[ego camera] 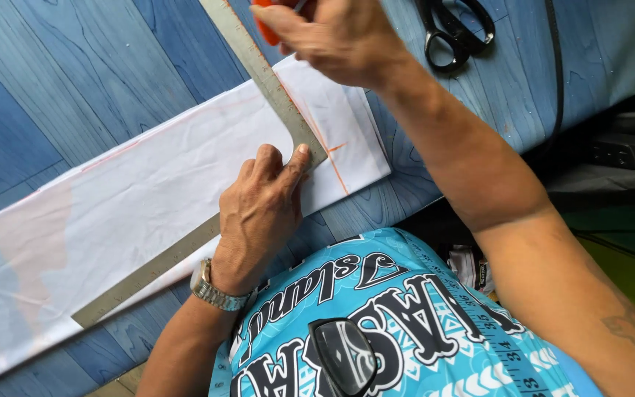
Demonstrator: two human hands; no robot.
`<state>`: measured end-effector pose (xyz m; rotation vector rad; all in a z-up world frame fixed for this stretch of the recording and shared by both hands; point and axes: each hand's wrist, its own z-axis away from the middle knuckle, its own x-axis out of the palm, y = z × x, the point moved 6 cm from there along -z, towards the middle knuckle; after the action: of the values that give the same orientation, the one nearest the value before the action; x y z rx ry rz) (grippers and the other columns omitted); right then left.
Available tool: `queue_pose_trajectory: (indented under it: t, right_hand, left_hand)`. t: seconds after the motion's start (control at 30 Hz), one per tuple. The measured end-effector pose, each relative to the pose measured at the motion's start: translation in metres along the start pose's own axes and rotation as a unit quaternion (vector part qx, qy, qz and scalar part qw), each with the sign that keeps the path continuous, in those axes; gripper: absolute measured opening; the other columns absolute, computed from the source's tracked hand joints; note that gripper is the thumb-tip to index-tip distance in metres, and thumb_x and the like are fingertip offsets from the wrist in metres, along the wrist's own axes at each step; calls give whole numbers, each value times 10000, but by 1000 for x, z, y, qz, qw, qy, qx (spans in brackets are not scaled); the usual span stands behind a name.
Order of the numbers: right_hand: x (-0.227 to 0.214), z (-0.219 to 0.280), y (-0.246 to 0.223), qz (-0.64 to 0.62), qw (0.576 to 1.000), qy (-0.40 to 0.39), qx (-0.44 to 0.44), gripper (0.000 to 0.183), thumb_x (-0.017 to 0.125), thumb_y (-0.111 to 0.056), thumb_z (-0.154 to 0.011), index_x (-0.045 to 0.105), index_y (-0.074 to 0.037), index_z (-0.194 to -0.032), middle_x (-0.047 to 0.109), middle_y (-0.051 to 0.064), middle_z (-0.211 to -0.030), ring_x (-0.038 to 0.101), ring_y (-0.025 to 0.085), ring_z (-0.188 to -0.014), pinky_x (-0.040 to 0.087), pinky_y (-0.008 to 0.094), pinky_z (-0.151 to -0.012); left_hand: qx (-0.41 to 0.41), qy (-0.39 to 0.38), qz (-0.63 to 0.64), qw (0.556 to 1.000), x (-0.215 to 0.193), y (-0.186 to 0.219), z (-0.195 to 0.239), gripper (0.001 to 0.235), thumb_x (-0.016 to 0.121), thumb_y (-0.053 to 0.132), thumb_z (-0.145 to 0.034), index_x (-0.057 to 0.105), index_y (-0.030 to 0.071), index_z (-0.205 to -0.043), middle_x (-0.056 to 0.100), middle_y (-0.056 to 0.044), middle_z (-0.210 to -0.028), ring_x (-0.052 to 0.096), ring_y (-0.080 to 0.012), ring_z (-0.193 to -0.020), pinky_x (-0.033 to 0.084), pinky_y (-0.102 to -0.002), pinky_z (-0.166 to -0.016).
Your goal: Marking fabric patterns with a ruler and chalk before cutting them out with tailor scissors.
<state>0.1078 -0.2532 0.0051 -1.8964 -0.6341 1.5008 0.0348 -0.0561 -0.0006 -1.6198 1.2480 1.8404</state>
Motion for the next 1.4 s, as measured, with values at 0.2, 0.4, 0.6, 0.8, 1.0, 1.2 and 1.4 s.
queue_pose_trajectory:
  t: [0.2, 0.4, 0.6, 0.8, 1.0, 1.2, 1.4]
  right_hand:
    - [-45, 69, -19, -258, 959, -109, 40, 226, 619, 74, -1050, 549, 120, -1259, 626, 208, -936, 742, 286, -766, 690, 307, -687]
    - [-44, 111, 5, -339, 913, -119, 192, 331, 635, -70, -1000, 567, 47, -1303, 610, 130, -1032, 776, 287, -832, 696, 328, -639]
    - [-40, 114, 7, -334, 915, -128, 185, 313, 636, -30, -991, 580, 26, -1295, 576, 120, -1040, 734, 238, -795, 683, 304, -642]
    - [-34, 107, 10, -306, 932, -135, 136, 320, 680, 29, -969, 596, 43, -1278, 589, 122, -1040, 667, 189, -766, 634, 261, -739]
    - [-27, 105, 15, -294, 939, -126, 130, 205, 717, 10, -974, 660, 27, -1170, 643, 101, -998, 667, 151, -767, 600, 207, -745]
    - [-22, 106, 20, -297, 937, -127, 134, 169, 732, -8, -963, 674, 24, -1118, 658, 102, -992, 661, 140, -755, 593, 200, -708]
    - [-26, 97, 10, -262, 951, -137, 85, 146, 758, 9, -953, 680, 12, -1077, 670, 100, -992, 661, 141, -833, 569, 202, -777]
  left_hand:
    - [14, 34, 49, 998, -19, -4, -1, 344, 741, 188, -999, 602, 223, -1312, 515, -31, -1007, 569, -200, -716, 429, -344, -420]
    - [21, 20, 10, 1000, -11, -5, -5, 338, 736, 161, -1007, 578, 236, -1296, 488, -31, -995, 551, -178, -709, 390, -307, -375]
    - [9, 14, 21, 1000, -9, -4, -2, 329, 729, 149, -1006, 583, 229, -1290, 496, -46, -994, 568, -200, -718, 399, -323, -377]
    - [3, 20, 24, 1000, -7, -2, 0, 343, 723, 140, -982, 607, 227, -1293, 503, -40, -996, 558, -205, -707, 413, -337, -412]
    - [-11, 16, 25, 1000, -9, 0, -3, 314, 705, 149, -988, 596, 241, -1267, 498, -41, -1012, 551, -215, -703, 416, -353, -430]
    - [11, 12, -15, 1000, -12, 3, -5, 273, 689, 172, -1014, 593, 223, -1265, 509, -34, -1372, 491, -228, -724, 428, -335, -427]
    - [12, -14, -44, 999, -5, 3, -5, 340, 735, 171, -968, 606, 224, -1279, 467, 7, -1558, 471, -225, -747, 467, -305, -425]
